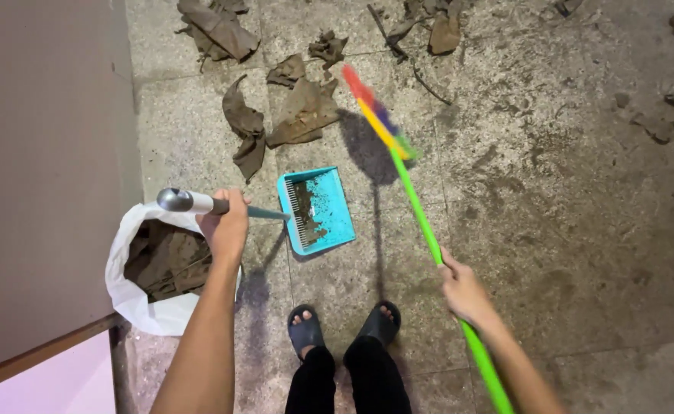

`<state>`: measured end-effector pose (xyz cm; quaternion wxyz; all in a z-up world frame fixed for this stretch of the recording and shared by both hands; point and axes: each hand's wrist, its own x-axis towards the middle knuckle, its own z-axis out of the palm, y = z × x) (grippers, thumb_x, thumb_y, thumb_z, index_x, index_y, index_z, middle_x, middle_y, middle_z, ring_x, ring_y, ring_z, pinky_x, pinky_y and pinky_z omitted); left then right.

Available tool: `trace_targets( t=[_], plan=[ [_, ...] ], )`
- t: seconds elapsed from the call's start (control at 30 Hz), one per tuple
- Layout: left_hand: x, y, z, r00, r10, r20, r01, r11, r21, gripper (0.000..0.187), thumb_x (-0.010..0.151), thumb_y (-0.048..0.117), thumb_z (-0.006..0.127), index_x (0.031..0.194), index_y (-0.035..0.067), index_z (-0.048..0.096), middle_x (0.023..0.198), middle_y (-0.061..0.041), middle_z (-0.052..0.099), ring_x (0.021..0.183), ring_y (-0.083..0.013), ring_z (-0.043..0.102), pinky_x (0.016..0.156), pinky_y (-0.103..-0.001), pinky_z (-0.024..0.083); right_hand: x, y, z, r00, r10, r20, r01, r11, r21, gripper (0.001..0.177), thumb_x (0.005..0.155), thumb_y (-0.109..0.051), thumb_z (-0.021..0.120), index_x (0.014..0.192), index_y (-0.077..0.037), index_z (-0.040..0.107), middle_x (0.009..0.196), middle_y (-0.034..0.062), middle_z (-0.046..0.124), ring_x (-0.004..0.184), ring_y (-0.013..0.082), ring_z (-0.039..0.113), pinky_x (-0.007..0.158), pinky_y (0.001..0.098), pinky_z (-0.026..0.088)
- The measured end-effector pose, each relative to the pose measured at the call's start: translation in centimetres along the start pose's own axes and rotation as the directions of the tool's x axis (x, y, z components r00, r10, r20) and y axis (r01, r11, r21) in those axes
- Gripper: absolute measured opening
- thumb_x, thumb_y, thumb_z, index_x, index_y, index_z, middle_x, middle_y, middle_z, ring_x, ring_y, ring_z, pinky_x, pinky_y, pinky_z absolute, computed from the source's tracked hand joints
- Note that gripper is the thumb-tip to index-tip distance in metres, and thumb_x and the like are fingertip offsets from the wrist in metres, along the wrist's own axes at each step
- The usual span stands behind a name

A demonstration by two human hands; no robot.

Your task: Sweeping dry leaves and dirt from a concrete floor into a dustpan and emptying it into a collection bag.

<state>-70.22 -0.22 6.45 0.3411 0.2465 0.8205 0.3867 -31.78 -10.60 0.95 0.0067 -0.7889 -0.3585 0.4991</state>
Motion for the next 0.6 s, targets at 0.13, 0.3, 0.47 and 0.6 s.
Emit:
trace_targets(
  t=[0.13, 0.3, 0.47, 0.6],
  plan=[
    [0.1, 0.4, 0.2, 0.999, 0.05, -0.015, -0.05, 0.998, 0.029, 0.029, 0.088, 0.029, 0.055, 0.062, 0.017, 0.057, 0.072, 0.009, 0.071, 0.079, -0.0072, 0.061, 0.091, -0.028, 0.041, 4.1, 2.5, 5.2, 0.998, -0.044, 0.037, 0.044, 0.999, 0.001, 0.053, 0.105, -0.017, 0.039, 0.157, -0.014, 0.045, 0.079, 0.0119, 0.07, 0.052, 0.017, 0.048, 0.049, 0.0361, 0.039],
    [1.2, -0.9, 0.3, 0.996, 0.087, 0.011, -0.088, 0.994, 0.062, 0.032, 0.089, 0.028, 0.054, 0.062, 0.019, 0.042, 0.068, 0.012, 0.066, 0.079, -0.0101, 0.06, 0.104, -0.031, 0.026, -0.5, 1.9, 4.9, 0.873, 0.093, 0.479, -0.32, 0.85, 0.418, 0.059, 0.104, -0.021, 0.049, 0.161, -0.028, 0.042, 0.07, 0.0043, 0.047, 0.037, 0.0102, 0.03, 0.024, 0.0272, 0.025],
    [2.9, -3.7, -2.5, 0.975, -0.171, 0.139, 0.103, 0.913, 0.395, 0.033, 0.095, 0.049, 0.038, 0.098, 0.02, 0.055, 0.103, -0.012, 0.062, 0.102, -0.0295, 0.057, 0.093, -0.04, 0.04, -6.1, 1.7, 0.7, 0.88, 0.077, 0.468, -0.323, 0.819, 0.474, 0.058, 0.102, -0.03, 0.052, 0.16, -0.036, 0.045, 0.066, 0.0016, 0.043, 0.037, 0.0087, 0.029, 0.024, 0.0259, 0.025],
    [1.7, -4.6, -4.6, 0.994, 0.009, -0.111, 0.012, 0.981, 0.194, 0.028, 0.086, 0.032, 0.051, 0.06, 0.023, 0.057, 0.072, 0.013, 0.071, 0.077, -0.0039, 0.066, 0.084, -0.022, 0.043, 0.7, 3.6, 1.1, 0.983, -0.081, 0.168, 0.011, 0.924, 0.382, 0.056, 0.1, -0.028, 0.055, 0.156, -0.029, 0.051, 0.057, 0.0004, 0.032, 0.042, 0.0147, 0.032, 0.036, 0.0328, 0.024]
  ],
)
